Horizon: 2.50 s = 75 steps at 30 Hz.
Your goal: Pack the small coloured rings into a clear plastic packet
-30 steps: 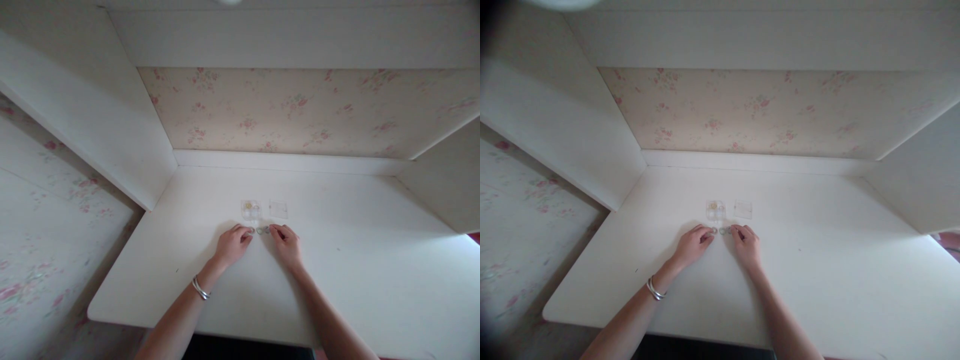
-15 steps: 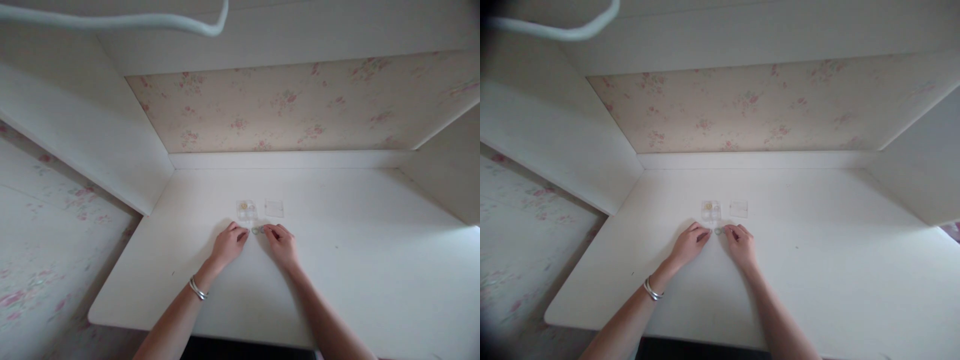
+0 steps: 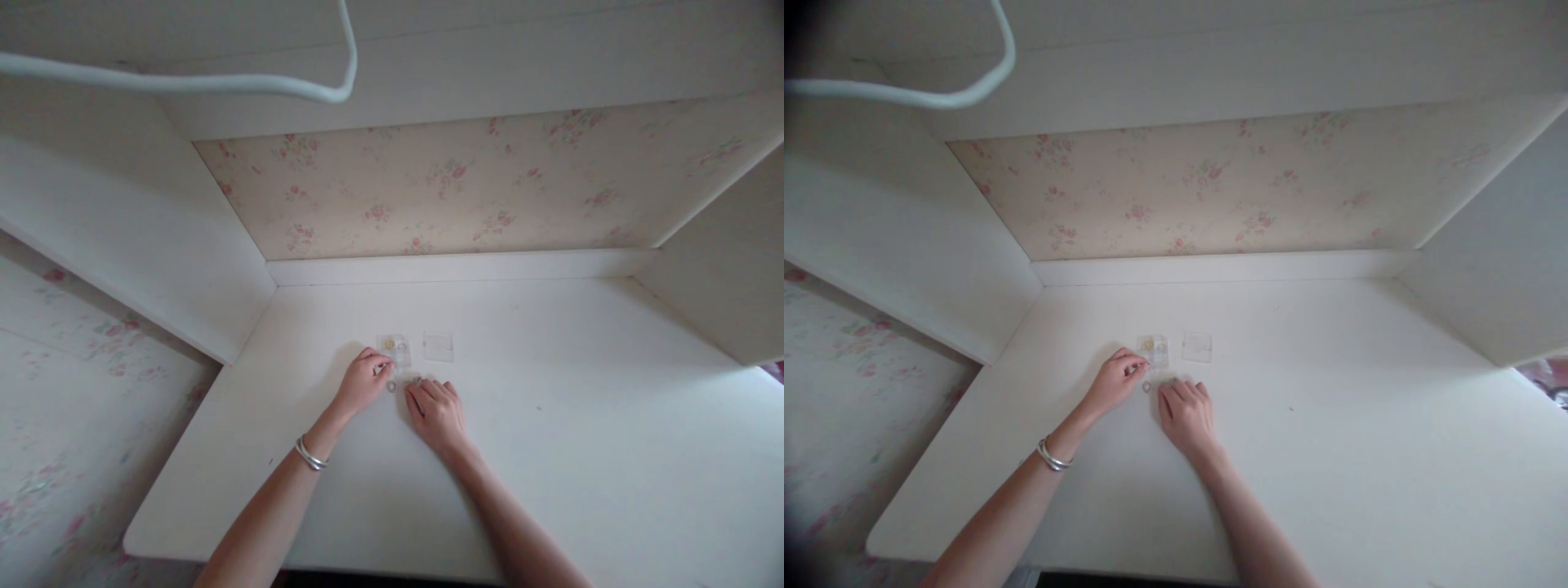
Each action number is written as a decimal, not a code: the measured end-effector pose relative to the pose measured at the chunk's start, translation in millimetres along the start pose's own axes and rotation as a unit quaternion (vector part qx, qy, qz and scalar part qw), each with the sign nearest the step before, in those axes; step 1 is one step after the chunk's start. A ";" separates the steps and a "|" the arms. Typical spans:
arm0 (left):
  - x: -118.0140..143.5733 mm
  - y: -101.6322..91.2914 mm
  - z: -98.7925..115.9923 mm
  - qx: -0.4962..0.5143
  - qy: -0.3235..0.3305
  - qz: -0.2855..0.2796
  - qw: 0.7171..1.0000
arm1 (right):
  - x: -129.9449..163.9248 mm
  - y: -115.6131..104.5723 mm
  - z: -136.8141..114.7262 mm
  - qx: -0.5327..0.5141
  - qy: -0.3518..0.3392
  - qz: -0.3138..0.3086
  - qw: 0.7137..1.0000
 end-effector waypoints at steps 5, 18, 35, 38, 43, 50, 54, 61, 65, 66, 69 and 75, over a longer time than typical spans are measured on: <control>-29.9 3.5 -5.4 -0.077 0.003 0.004 0.997 | -1.0 5.0 -22.2 0.077 -0.036 -0.044 0.995; -48.9 8.5 -17.1 -0.084 0.008 0.021 0.996 | -1.0 13.3 -21.8 0.108 -0.069 -0.065 0.990; 52.4 6.6 -6.0 0.055 -0.037 0.031 0.997 | -9.0 7.9 25.6 -0.152 0.100 -0.013 0.983; 52.9 12.1 3.8 0.024 0.000 0.009 1.000 | -12.1 4.5 36.4 -0.207 0.157 0.010 0.966; 53.0 19.2 13.5 -0.060 0.027 -0.027 0.997 | -32.4 1.9 34.0 -0.194 0.146 0.026 0.970; 56.1 18.6 14.9 -0.116 0.033 -0.038 0.992 | -78.3 12.2 28.9 -0.104 0.103 0.012 0.989; 57.7 16.3 14.3 -0.116 0.030 -0.031 0.992 | -93.1 19.7 30.4 -0.051 0.110 0.006 0.993; 59.4 10.6 9.1 -0.036 0.008 0.001 0.999 | -93.3 14.5 38.8 -0.068 0.145 0.009 0.987; 60.2 9.6 1.7 0.022 -0.011 0.028 0.999 | -79.3 -5.7 51.7 -0.117 0.184 0.058 0.974; 60.2 9.4 -1.0 0.034 -0.018 0.036 0.999 | -73.1 -9.5 54.0 -0.126 0.191 0.066 0.971; 58.3 7.4 -8.0 0.059 -0.032 0.058 0.996 | -48.5 -14.7 53.1 -0.144 0.196 0.062 0.968; 34.9 -5.1 -1.7 0.008 -0.011 0.082 0.997 | 0.1 3.8 4.8 -0.103 0.072 -0.071 0.990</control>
Point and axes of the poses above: each hand's wrist, its own x-axis away from the middle knuckle, its own y-axis out of the palm, z = x × y, the point moved 8 cm from there along -x, towards the middle knuckle, and after that the axes turned 11 degrees about y, right-handed, at the moved point
